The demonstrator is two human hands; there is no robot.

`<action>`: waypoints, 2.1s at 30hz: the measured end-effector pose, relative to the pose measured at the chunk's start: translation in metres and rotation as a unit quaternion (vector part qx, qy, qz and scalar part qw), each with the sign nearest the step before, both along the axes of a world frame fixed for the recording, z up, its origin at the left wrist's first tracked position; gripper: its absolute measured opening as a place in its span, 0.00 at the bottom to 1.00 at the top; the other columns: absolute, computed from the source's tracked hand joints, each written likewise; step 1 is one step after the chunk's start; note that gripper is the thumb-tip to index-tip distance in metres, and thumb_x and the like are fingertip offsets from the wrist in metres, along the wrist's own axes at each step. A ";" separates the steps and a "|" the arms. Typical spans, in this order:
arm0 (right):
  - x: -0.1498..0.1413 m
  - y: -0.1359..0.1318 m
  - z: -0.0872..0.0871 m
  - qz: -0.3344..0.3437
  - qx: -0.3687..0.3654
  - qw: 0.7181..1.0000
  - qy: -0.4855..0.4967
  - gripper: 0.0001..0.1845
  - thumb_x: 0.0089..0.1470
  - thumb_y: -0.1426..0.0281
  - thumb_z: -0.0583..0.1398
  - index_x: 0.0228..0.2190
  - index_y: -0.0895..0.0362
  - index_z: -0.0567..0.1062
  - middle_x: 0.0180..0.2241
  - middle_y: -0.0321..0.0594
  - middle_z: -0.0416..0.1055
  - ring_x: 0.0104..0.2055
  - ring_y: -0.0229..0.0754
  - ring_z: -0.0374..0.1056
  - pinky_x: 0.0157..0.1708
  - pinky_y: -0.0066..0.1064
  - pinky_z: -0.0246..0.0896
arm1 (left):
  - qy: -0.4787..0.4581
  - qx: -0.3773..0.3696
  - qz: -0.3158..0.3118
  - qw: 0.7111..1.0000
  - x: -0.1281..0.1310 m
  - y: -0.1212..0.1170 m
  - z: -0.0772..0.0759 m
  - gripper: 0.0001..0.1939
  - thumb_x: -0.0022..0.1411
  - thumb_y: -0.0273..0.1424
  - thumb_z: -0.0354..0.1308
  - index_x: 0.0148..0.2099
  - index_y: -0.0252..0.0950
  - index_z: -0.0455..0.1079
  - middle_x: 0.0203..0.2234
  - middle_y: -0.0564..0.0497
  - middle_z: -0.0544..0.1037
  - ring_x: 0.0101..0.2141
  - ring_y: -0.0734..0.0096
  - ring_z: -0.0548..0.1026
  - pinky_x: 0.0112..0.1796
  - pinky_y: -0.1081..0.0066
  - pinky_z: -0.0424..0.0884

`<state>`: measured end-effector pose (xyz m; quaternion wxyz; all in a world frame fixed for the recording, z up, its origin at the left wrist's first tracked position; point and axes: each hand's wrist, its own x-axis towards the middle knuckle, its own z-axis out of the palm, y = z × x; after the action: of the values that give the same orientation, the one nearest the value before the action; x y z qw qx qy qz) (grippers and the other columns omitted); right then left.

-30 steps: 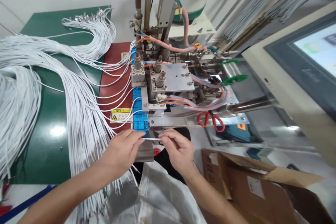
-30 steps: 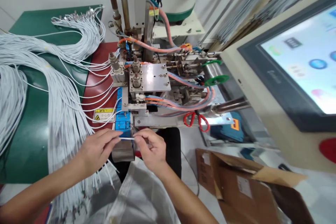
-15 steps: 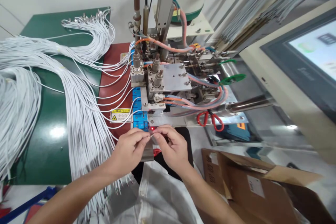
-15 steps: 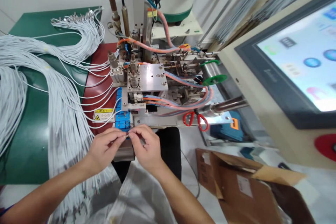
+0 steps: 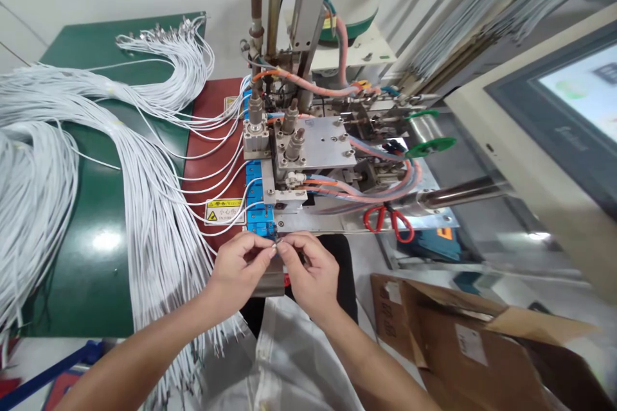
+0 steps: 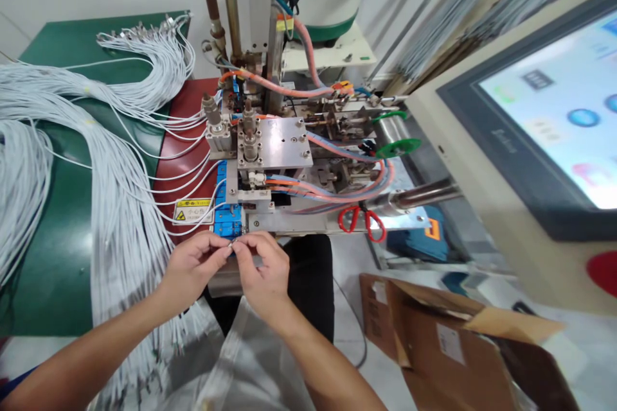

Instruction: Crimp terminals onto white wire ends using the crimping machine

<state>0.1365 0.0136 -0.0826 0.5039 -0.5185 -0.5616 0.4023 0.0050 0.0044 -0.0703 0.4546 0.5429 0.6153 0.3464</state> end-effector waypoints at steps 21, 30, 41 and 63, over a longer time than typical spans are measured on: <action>0.020 0.022 0.012 0.174 0.040 0.976 -0.125 0.06 0.47 0.75 0.56 0.21 0.56 0.68 0.20 0.33 0.64 0.23 0.34 0.61 0.24 0.26 0.58 | 0.062 0.035 -0.081 0.994 -0.006 0.003 0.007 0.06 0.56 0.27 0.52 0.30 0.36 0.70 0.24 0.54 0.70 0.26 0.76 0.68 0.28 0.76 0.65; 0.005 0.008 -0.003 0.076 0.056 0.995 -0.027 0.07 0.49 0.74 0.56 0.21 0.56 0.70 0.22 0.36 0.66 0.26 0.36 0.63 0.27 0.29 0.60 | -0.071 -0.023 -0.003 0.997 -0.002 -0.003 -0.003 0.08 0.59 0.34 0.53 0.33 0.34 0.67 0.21 0.55 0.69 0.22 0.77 0.69 0.27 0.76 0.67; 0.001 0.008 -0.003 0.032 0.014 0.999 0.019 0.04 0.47 0.74 0.59 0.23 0.56 0.72 0.25 0.37 0.68 0.27 0.37 0.65 0.27 0.28 0.61 | -0.101 -0.034 0.004 0.994 -0.001 0.000 0.000 0.08 0.59 0.33 0.53 0.33 0.34 0.68 0.24 0.54 0.69 0.23 0.78 0.69 0.27 0.77 0.68; 0.020 0.024 0.011 0.162 0.083 0.974 -0.135 0.06 0.47 0.76 0.57 0.22 0.56 0.73 0.24 0.37 0.69 0.28 0.37 0.65 0.30 0.30 0.61 | 0.048 0.000 -0.078 0.996 -0.004 0.004 0.002 0.06 0.56 0.28 0.52 0.29 0.34 0.69 0.22 0.54 0.70 0.24 0.77 0.68 0.27 0.78 0.64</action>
<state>0.1562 0.0375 -0.0715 0.3929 -0.4266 -0.7327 0.3562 0.0007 0.0085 -0.0680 0.4501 0.6056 0.5919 0.2836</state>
